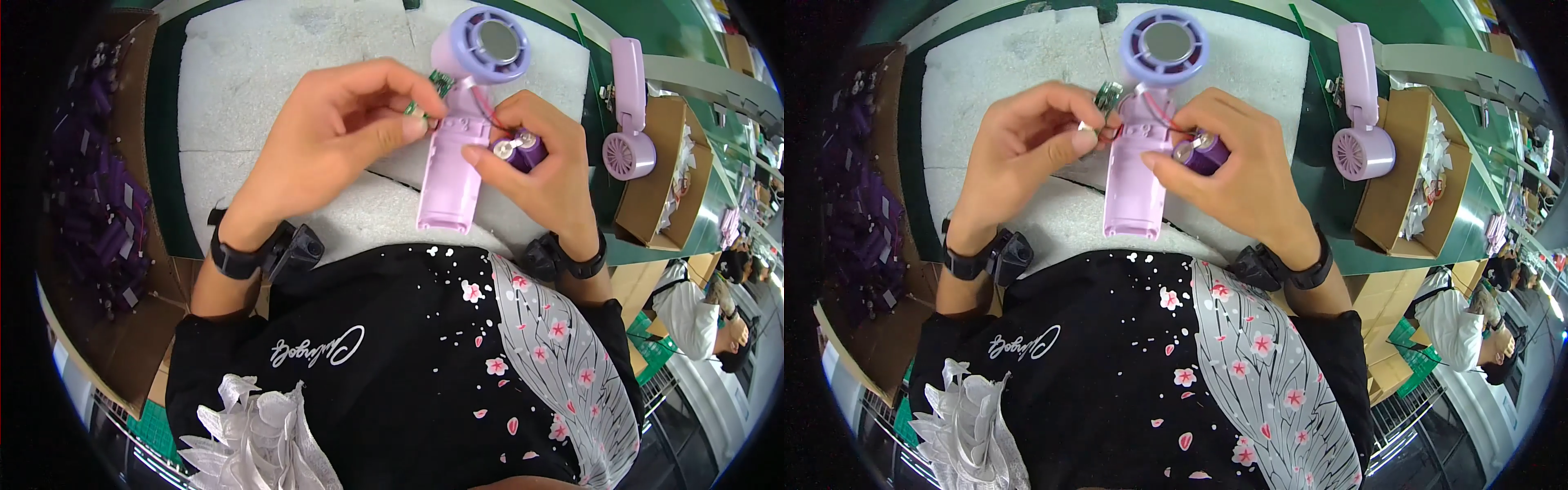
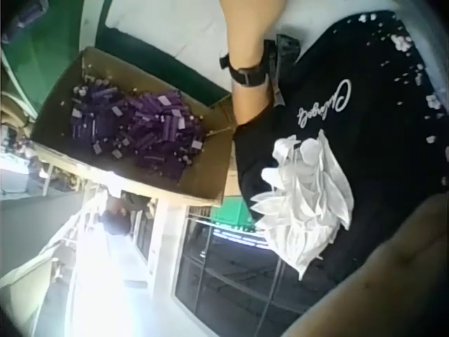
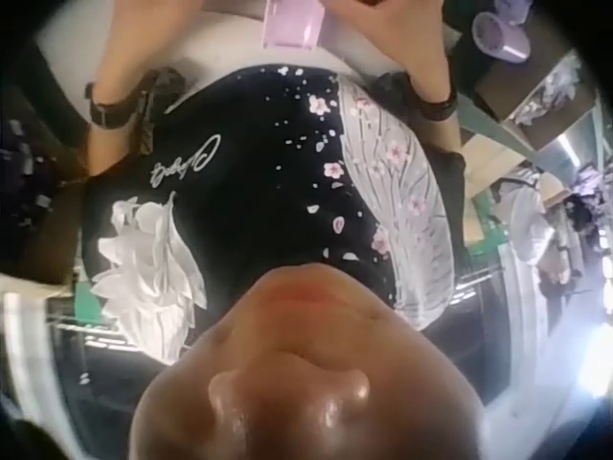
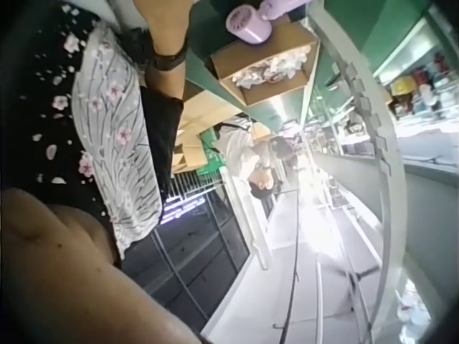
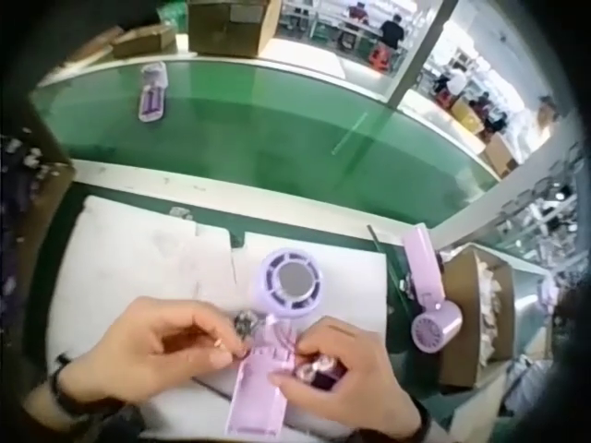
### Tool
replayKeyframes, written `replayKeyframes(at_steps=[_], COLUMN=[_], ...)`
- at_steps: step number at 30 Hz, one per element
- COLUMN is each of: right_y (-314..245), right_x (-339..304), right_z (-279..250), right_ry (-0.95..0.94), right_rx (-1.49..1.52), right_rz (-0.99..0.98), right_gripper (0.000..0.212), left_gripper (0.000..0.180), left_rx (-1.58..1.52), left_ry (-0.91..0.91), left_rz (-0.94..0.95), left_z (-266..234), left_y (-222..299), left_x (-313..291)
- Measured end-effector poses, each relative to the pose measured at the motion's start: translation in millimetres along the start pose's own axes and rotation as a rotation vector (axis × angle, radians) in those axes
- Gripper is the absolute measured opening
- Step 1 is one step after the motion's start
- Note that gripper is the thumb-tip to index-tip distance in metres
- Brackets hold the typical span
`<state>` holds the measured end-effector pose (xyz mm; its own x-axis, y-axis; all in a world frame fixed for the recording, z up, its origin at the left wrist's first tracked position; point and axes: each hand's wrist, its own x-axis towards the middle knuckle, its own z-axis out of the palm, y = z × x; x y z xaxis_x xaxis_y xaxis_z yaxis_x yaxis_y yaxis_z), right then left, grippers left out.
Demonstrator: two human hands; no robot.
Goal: Assembling handheld fans by installing internal motors, circuit boards, and batteries into the plastic housing.
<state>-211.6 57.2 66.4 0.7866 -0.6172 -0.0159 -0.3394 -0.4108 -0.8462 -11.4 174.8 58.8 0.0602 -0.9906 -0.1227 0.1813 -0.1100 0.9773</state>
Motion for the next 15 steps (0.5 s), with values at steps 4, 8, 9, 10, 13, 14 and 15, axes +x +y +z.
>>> replayKeyframes(at_steps=[4,8,9,10,13,14,15], right_y=[0.8,-1.5,-2.1,-3.0,-6.9,-7.6,-8.0], right_x=[-1.8,-4.5,-5.1,-5.6,-7.9,-8.1,-7.7], right_z=[6.3,9.0,8.7,8.8,9.1,9.4,10.3], right_ry=[-0.008,-0.032,-0.030,-0.029,-0.019,-0.011,-0.015], right_rx=[-0.021,-0.012,-0.017,-0.022,-0.028,-0.030,-0.029], right_rz=[-0.205,-0.224,-0.230,-0.237,-0.215,-0.205,-0.206], right_gripper=[0.020,0.018,0.017,0.016,0.017,0.018,0.018], left_gripper=[0.016,0.018,0.018,0.019,0.021,0.023,0.024], left_rx=[0.062,-0.044,-0.047,-0.019,0.031,0.057,0.084], left_ry=[-0.034,-0.008,-0.005,-0.020,-0.045,-0.058,-0.072], left_rz=[-0.050,-0.058,-0.059,-0.064,-0.077,-0.077,-0.078], left_z=[0.1,0.1,-0.4,-1.2,-1.4,-0.5,0.4], left_y=[3.3,-1.2,-1.3,-0.7,0.3,1.5,2.6], left_x=[-12.9,-12.5,-12.4,-12.1,-10.6,-9.9,-9.2])
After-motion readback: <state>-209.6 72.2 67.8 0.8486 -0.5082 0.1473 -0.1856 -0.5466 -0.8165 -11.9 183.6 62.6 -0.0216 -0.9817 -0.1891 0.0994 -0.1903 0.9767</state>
